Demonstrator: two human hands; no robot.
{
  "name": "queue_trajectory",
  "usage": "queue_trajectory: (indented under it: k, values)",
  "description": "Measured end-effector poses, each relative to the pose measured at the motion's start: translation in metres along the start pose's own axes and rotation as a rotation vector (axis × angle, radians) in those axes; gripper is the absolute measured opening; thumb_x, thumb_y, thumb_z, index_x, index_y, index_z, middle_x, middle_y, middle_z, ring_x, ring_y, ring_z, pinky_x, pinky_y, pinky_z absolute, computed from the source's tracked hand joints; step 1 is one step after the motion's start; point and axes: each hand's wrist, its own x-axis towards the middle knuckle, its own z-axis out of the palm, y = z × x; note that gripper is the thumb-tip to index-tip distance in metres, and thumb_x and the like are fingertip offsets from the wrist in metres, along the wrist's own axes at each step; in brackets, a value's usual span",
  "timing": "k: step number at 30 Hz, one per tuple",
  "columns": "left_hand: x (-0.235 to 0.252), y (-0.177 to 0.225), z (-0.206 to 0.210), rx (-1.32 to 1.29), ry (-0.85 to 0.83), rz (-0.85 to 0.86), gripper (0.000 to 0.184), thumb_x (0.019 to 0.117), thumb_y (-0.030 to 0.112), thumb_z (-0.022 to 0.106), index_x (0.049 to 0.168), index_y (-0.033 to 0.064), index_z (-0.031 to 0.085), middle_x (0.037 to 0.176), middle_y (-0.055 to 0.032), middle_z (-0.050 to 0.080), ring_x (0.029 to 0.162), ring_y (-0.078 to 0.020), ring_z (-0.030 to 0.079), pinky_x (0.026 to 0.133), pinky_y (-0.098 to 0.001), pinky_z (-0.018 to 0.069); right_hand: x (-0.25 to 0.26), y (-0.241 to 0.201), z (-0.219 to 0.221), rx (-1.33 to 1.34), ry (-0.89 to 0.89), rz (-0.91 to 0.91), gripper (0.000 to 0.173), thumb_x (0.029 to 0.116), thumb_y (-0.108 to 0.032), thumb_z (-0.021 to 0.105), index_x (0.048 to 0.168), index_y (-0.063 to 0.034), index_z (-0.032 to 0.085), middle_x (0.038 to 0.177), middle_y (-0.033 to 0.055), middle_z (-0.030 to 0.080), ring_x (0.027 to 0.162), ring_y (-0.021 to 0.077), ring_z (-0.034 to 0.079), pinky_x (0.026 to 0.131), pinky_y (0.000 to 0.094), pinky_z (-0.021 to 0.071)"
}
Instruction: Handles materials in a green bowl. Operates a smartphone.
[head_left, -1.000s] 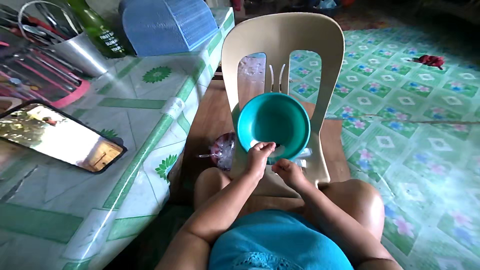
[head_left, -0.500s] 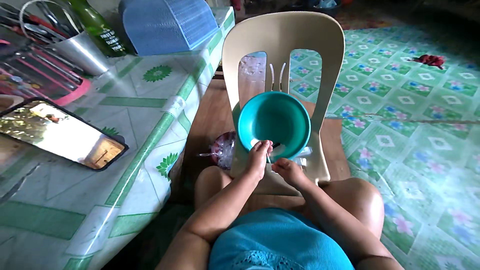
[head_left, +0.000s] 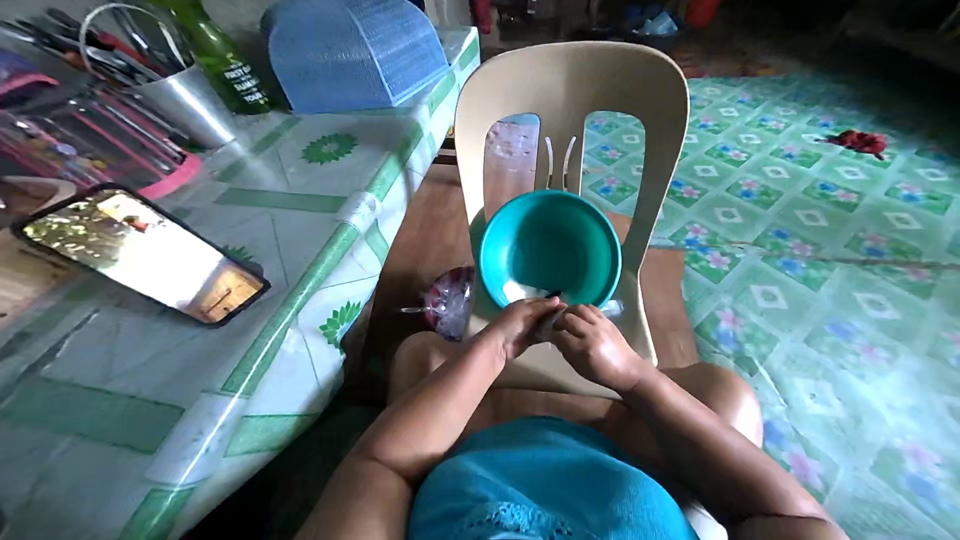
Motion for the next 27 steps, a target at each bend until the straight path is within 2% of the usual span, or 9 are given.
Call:
queue_trajectory:
  k: [2,8,10,12,15,16,20,24,27]
  values:
    - [-0.001,0.004,0.001,0.072,0.104,0.063,0.022,0.1065,0.018,0.054,0.113,0.0011,0.065,0.09,-0.0044,0.068,0.078,-0.0113,0.066,0.072,-0.0261,0.0562,-0.007,0.0,0.002,-0.036,-0.012,-0.071,0.02,0.1011,-0.013,0.056,0.101,-0.013,0.076,0.104,0.0101,0.072,0.099,0.0295,0.069,0.088,0.0468,0.0563]
    - [-0.009,0.024,0.003,0.356,0.293,0.232,0.027,0.106,0.025,0.057,0.114,0.0029,0.07,0.095,-0.0046,0.07,0.086,-0.0118,0.065,0.079,-0.0282,0.0533,-0.031,0.01,0.005,-0.078,-0.241,-0.04,0.017,0.0979,-0.01,0.058,0.097,-0.0124,0.075,0.103,0.0109,0.07,0.101,0.0338,0.067,0.088,0.0542,0.0543]
    - [-0.008,0.026,0.003,0.423,0.295,0.276,0.025,0.1039,0.024,0.062,0.112,0.0018,0.07,0.095,-0.005,0.07,0.086,-0.0109,0.066,0.08,-0.0272,0.0534,-0.034,0.013,0.004,0.003,-0.283,0.101,0.024,0.0937,-0.004,0.059,0.105,-0.0121,0.078,0.112,0.0116,0.072,0.107,0.035,0.067,0.093,0.0579,0.0528]
    - [-0.006,0.025,0.001,0.477,0.274,0.287,0.026,0.1025,0.024,0.064,0.112,0.0016,0.071,0.097,-0.0051,0.071,0.089,-0.01,0.067,0.082,-0.0265,0.0541,-0.029,0.013,0.004,0.144,-0.154,0.313,0.025,0.0867,-0.002,0.061,0.103,-0.0069,0.08,0.108,0.014,0.073,0.106,0.0352,0.068,0.094,0.0564,0.0535]
    - [-0.001,0.017,-0.004,0.55,0.206,0.275,0.03,0.1014,0.028,0.065,0.116,0.0026,0.072,0.114,-0.0078,0.071,0.107,-0.0134,0.065,0.098,-0.0339,0.0515,-0.007,0.012,-0.002,0.459,-0.163,0.715,0.044,0.0938,-0.023,0.068,0.132,-0.0003,0.066,0.132,0.0224,0.062,0.127,0.0371,0.055,0.109,0.0523,0.045]
    - [0.001,0.016,-0.003,0.556,0.18,0.272,0.03,0.1013,0.027,0.065,0.116,0.0027,0.072,0.118,-0.0084,0.07,0.111,-0.0145,0.064,0.101,-0.0358,0.0498,0.0,0.013,-0.001,0.554,-0.185,0.776,0.047,0.0962,-0.028,0.067,0.134,-0.0001,0.064,0.135,0.022,0.06,0.13,0.0349,0.053,0.11,0.0499,0.0437]
    - [0.01,0.012,-0.002,0.5,0.141,0.27,0.027,0.1016,0.026,0.065,0.115,0.0032,0.072,0.115,-0.0071,0.071,0.109,-0.0124,0.065,0.1,-0.0345,0.0506,0.008,0.004,0.016,0.626,-0.074,0.836,0.028,0.1019,-0.021,0.061,0.104,0.0051,0.072,0.108,0.0177,0.07,0.107,0.0239,0.064,0.1,0.0402,0.05]
    - [0.015,0.009,-0.002,0.381,0.174,0.296,0.026,0.1044,0.022,0.06,0.116,0.002,0.071,0.105,-0.0054,0.072,0.097,-0.0108,0.067,0.089,-0.0286,0.0545,0.004,0.003,0.022,0.64,-0.151,0.902,0.028,0.1023,-0.021,0.06,0.102,0.005,0.071,0.103,0.0159,0.068,0.1,0.0207,0.064,0.094,0.0391,0.0513]
    - [0.019,0.006,-0.003,0.378,0.227,0.349,0.021,0.101,0.02,0.065,0.109,0.0012,0.073,0.099,-0.0055,0.073,0.091,-0.0093,0.067,0.086,-0.0279,0.0539,0.001,0.005,0.028,0.652,-0.147,0.925,0.028,0.1022,-0.022,0.061,0.102,0.0038,0.071,0.101,0.014,0.068,0.096,0.0184,0.064,0.091,0.0382,0.052]
